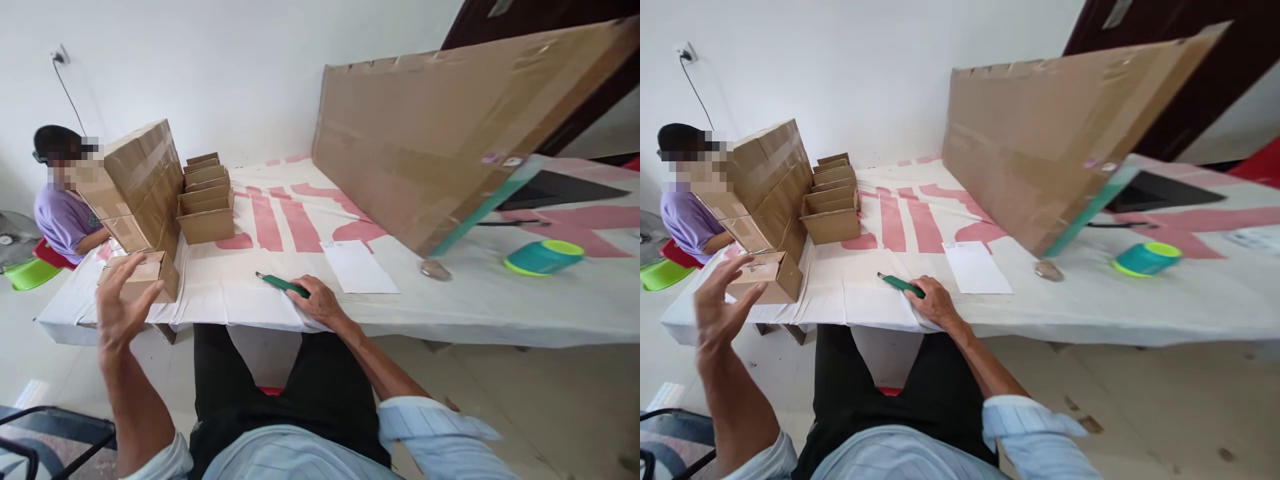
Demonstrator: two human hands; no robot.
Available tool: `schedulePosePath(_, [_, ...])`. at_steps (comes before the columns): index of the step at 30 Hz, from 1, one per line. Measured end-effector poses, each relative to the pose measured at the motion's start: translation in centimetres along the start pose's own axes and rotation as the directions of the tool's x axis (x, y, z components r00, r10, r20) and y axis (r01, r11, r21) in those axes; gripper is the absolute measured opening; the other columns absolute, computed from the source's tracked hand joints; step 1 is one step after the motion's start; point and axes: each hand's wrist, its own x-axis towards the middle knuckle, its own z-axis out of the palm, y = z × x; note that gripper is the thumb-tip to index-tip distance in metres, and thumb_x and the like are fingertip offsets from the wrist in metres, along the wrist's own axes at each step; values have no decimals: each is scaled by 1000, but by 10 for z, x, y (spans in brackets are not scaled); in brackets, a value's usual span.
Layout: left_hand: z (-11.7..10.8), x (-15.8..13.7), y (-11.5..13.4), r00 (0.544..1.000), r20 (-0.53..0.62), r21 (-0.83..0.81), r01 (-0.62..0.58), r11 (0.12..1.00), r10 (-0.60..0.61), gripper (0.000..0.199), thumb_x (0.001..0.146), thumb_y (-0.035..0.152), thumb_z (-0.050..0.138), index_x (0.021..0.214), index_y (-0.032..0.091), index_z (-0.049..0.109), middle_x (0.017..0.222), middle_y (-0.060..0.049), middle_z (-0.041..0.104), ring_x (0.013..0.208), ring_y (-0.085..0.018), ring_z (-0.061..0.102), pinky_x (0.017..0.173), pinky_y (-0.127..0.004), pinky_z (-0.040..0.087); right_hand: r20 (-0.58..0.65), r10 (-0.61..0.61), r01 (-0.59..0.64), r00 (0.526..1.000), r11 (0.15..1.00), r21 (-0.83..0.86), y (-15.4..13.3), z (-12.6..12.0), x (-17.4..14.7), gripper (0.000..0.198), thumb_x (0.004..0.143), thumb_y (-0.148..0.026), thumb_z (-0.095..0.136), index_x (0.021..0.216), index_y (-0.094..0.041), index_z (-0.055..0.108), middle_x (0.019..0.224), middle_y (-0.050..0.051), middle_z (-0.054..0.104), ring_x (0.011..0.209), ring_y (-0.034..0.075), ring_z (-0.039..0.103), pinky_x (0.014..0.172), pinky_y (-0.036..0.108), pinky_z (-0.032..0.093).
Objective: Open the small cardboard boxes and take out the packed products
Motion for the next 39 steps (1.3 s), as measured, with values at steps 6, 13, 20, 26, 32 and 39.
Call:
schedulePosePath(6, [47, 27, -51, 971, 219, 447, -12, 894, -97, 78, 76, 46, 89, 145, 22, 61, 160, -22, 52, 151, -44, 45, 123, -63, 35, -8, 7, -7, 1000, 1000, -6, -2, -1, -4, 24, 92, -43, 61, 100, -23, 74, 96, 10, 74, 95, 29, 68, 89, 42, 54])
schedulePosePath(13, [74, 13, -65, 963, 202, 605, 20, 796, -177, 69, 84, 35, 77, 148, 18, 57, 163, -24, 48, 154, -41, 41, 124, -60, 28, -9, -13, 13, 1000, 1000, -19, -1, -1, -5, 25, 93, -43, 62, 100, -23, 74, 94, 10, 73, 94, 29, 69, 88, 42, 54])
schedulePosePath(20, [89, -2, -47, 969, 207, 593, -17, 805, -132, 62, 86, 32, 69, 146, 19, 61, 164, -23, 49, 154, -41, 41, 124, -61, 28, -15, -17, 16, 1000, 1000, -26, 0, 0, -6, 24, 92, -43, 62, 99, -23, 74, 94, 10, 74, 92, 29, 69, 87, 42, 55])
schedulePosePath(26, [103, -17, -26, 958, 279, 494, -81, 866, -69, 66, 86, 37, 75, 148, 21, 60, 165, -23, 47, 155, -43, 40, 124, -62, 29, -22, -22, 21, 1000, 1000, -20, 0, 2, -6, 24, 92, -43, 61, 100, -24, 73, 95, 10, 75, 91, 29, 70, 87, 42, 56])
schedulePosePath(32, [76, 7, -62, 976, -143, 295, 201, 934, -165, 63, 93, 48, 69, 149, 20, 57, 163, -22, 47, 153, -41, 43, 125, -62, 32, -24, -10, 10, 1000, 1000, -3, -2, 2, -6, 26, 92, -46, 60, 97, -24, 73, 94, 10, 74, 91, 29, 70, 86, 43, 56])
schedulePosePath(39, [53, 30, -130, 808, -196, -153, 534, 831, -556, 65, 77, 48, 75, 131, 13, 67, 130, -18, 71, 126, -38, 65, 112, -51, 51, -30, -14, 13, 999, 1000, -7, -4, 2, -6, 25, 92, -45, 61, 98, -24, 73, 95, 10, 74, 92, 29, 70, 87, 43, 56])
